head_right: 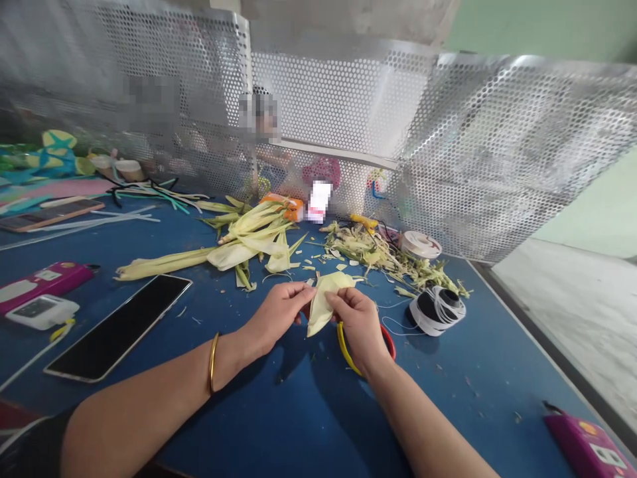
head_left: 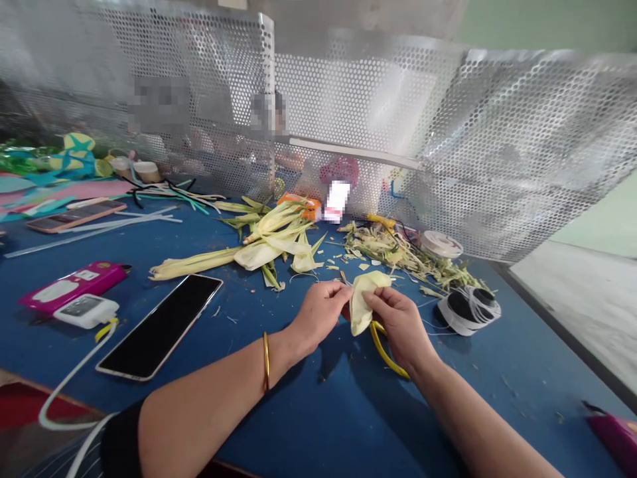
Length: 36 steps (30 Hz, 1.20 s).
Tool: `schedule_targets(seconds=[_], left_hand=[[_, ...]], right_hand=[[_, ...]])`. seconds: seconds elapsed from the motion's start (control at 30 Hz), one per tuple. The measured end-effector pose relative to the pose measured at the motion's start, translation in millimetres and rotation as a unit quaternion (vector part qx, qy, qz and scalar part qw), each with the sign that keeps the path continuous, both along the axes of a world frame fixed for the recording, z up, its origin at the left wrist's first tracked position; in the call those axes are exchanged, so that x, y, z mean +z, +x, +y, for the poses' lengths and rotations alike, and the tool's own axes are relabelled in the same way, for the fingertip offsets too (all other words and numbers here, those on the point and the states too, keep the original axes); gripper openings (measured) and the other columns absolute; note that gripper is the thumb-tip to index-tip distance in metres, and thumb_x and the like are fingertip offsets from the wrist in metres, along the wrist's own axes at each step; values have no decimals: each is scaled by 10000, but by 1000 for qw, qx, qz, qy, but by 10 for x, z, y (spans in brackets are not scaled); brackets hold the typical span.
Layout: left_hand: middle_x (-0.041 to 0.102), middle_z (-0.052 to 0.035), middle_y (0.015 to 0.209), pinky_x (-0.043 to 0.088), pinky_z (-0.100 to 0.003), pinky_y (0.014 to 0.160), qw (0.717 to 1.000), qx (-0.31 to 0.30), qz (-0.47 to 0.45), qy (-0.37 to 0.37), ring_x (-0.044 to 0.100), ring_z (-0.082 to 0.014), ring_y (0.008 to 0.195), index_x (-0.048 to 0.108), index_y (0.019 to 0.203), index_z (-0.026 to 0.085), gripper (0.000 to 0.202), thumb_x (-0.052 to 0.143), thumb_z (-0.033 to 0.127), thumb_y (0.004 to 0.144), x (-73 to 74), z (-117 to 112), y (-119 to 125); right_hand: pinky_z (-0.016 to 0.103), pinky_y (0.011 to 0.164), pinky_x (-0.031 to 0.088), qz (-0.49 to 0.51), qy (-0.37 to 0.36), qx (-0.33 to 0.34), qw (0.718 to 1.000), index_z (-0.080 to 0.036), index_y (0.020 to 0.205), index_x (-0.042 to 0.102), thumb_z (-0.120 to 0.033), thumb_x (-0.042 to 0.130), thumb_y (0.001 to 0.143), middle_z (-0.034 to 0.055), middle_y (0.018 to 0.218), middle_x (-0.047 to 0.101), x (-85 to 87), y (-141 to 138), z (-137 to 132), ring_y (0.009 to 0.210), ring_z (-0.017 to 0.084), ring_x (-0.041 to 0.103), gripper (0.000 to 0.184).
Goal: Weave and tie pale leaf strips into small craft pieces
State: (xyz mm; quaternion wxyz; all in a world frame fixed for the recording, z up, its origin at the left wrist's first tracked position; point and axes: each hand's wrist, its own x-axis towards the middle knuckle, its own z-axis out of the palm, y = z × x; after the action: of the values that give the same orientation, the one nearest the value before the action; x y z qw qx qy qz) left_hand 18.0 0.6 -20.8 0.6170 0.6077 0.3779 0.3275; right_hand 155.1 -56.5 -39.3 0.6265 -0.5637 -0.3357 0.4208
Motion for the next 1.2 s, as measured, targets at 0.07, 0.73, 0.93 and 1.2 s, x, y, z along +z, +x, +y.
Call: schedule_targets(seconds=[0.07,0.73,0.93,1.2], left_hand=[[556,16,569,376,-209,486,1000,-2,-2,-23,497,-103,526,608,642,176,258,537,334,834,29,-5,1],[575,20,572,372,-216,493,993,107,35,44,498,-105,537,612,618,185,123,589,248,721,-9,43,7],[573,25,598,406,-211,473,992,122,-3,-45,534,-110,526,574,667,190,127,566,232,787,7,73,17],[619,13,608,447,-218,454,983,143,-37,-110,574,-105,465,572,745,170,126,554,174,870,50,108,38]], right_hand=[[260,539,445,8,1,1,1000,-175,674,654,-460,849,598,-18,599,584,1,0,-3,527,118,495,354],[262,587,436,-56,69,-86,992,-183,621,674,-357,846,583,-15,616,617,130,-64,-64,596,126,517,249],[343,745,509,-12,111,-55,992,-173,698,713,-385,779,682,51,774,688,130,-52,-61,770,207,635,223],[274,601,498,58,131,-34,989,-209,727,614,-368,745,709,-3,679,657,270,-52,-121,606,154,625,207]])
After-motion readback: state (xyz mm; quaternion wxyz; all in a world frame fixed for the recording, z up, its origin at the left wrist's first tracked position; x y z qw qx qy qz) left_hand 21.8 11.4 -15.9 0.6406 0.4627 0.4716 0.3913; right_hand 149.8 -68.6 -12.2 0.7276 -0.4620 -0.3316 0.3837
